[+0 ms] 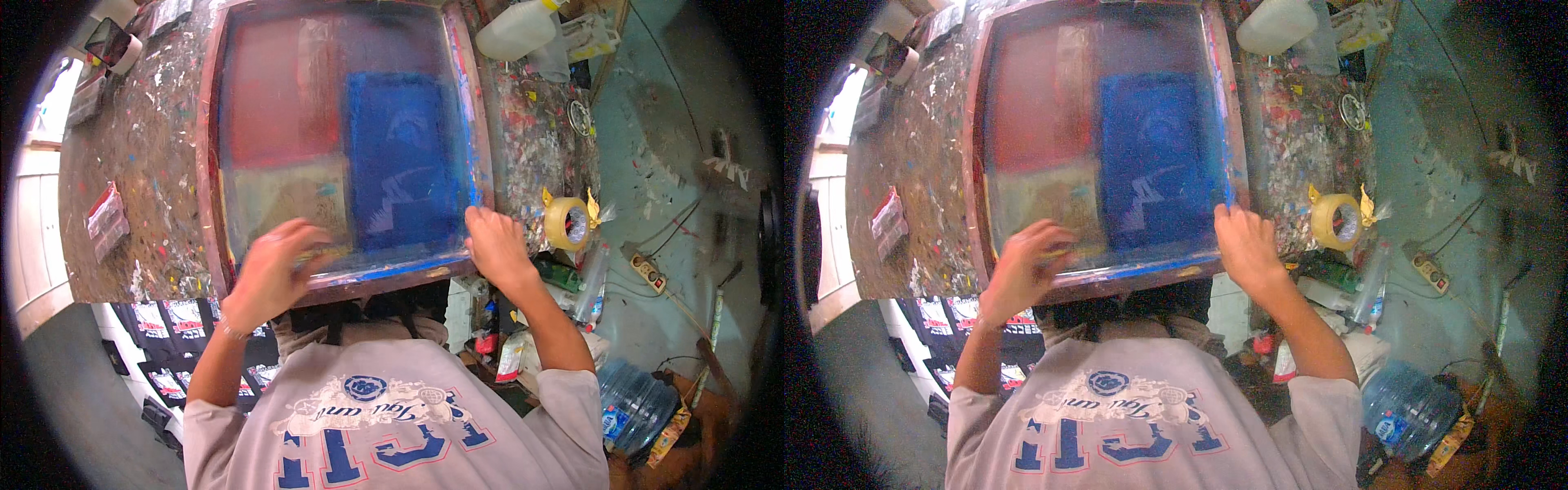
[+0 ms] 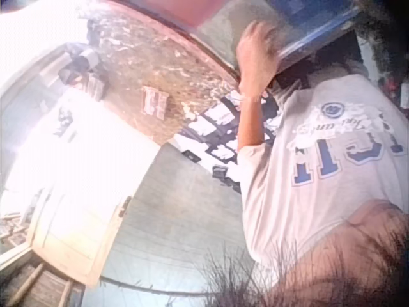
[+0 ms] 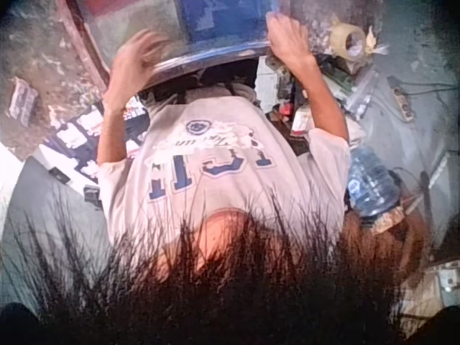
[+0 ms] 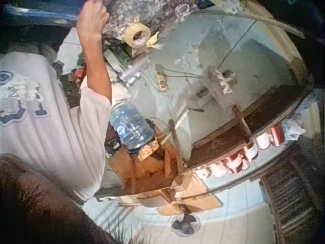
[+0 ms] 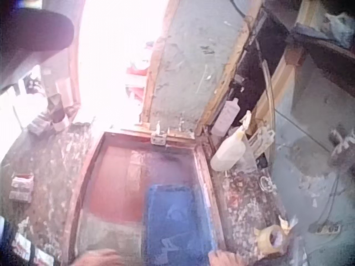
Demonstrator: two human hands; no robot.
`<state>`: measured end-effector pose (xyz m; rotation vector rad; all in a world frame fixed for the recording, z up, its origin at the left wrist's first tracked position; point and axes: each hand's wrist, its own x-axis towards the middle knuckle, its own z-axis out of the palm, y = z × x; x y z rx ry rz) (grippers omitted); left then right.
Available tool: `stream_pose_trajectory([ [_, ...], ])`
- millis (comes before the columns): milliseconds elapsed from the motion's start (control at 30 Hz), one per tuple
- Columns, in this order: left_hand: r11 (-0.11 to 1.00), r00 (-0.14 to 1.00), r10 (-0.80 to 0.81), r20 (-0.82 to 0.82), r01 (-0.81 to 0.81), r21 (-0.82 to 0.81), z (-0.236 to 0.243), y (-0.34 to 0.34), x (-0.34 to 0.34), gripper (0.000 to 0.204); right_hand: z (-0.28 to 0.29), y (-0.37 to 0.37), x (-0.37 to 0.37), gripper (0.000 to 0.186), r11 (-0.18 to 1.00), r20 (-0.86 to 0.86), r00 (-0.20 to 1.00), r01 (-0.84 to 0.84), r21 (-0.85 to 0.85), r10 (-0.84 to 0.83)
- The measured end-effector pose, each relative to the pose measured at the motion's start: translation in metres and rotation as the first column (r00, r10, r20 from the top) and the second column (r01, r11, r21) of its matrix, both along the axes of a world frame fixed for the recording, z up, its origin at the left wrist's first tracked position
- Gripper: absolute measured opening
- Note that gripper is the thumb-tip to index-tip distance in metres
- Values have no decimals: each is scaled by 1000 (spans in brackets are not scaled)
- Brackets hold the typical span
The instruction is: The person wipes a screen printing frame with a red cloth, then secures it with a metal clamp. They apply clear tape along the frame edges and smooth it down, preparing the frame for use.
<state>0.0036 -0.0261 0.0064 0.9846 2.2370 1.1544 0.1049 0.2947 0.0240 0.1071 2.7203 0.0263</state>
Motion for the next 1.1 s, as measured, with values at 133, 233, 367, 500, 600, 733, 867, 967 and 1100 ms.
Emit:
stream_pose_trajectory([
  [133, 926, 912, -364, 189, 332, 181, -24, 59, 2, 40, -9, 1, -14, 19, 699, -135, 987, -155, -698, 84],
  [233, 867, 793, -494, 355, 477, 142, -38, 59, 8, 49, -23, 1, -9, 16, 628, 72, 982, -55, -776, 174],
  [367, 861, 791, -508, 342, 477, 178, -30, 36, 15, 54, -22, 11, 19, 22, 613, 92, 987, -7, -790, 130],
  [500, 821, 734, -467, 493, 567, -66, -7, 31, -3, 52, -13, 18, 16, 22, 663, 147, 976, 4, -748, 159],
  [600, 781, 755, -508, 415, 607, -147, -8, 48, -7, 54, -21, 8, -7, 21, 600, 124, 985, 30, -799, 116],
  [733, 788, 788, -615, 3, 615, 33, -35, 60, 13, 72, -44, -5, -25, 20, 469, 374, 927, 347, -812, -38],
  [867, 756, 766, -642, -18, 630, -175, -49, 21, 16, 89, -45, 15, -12, 20, 614, 333, 937, 324, -720, -104],
  [967, 763, 763, -635, -122, 595, -254, -41, 0, 10, 88, -33, 24, -4, 21, 797, 240, 964, 234, -557, -115],
  [1100, 681, 761, -648, -36, 557, -475, -22, 0, 7, 81, -20, 8, -5, 21, 888, 22, 1000, 13, -459, -3],
])
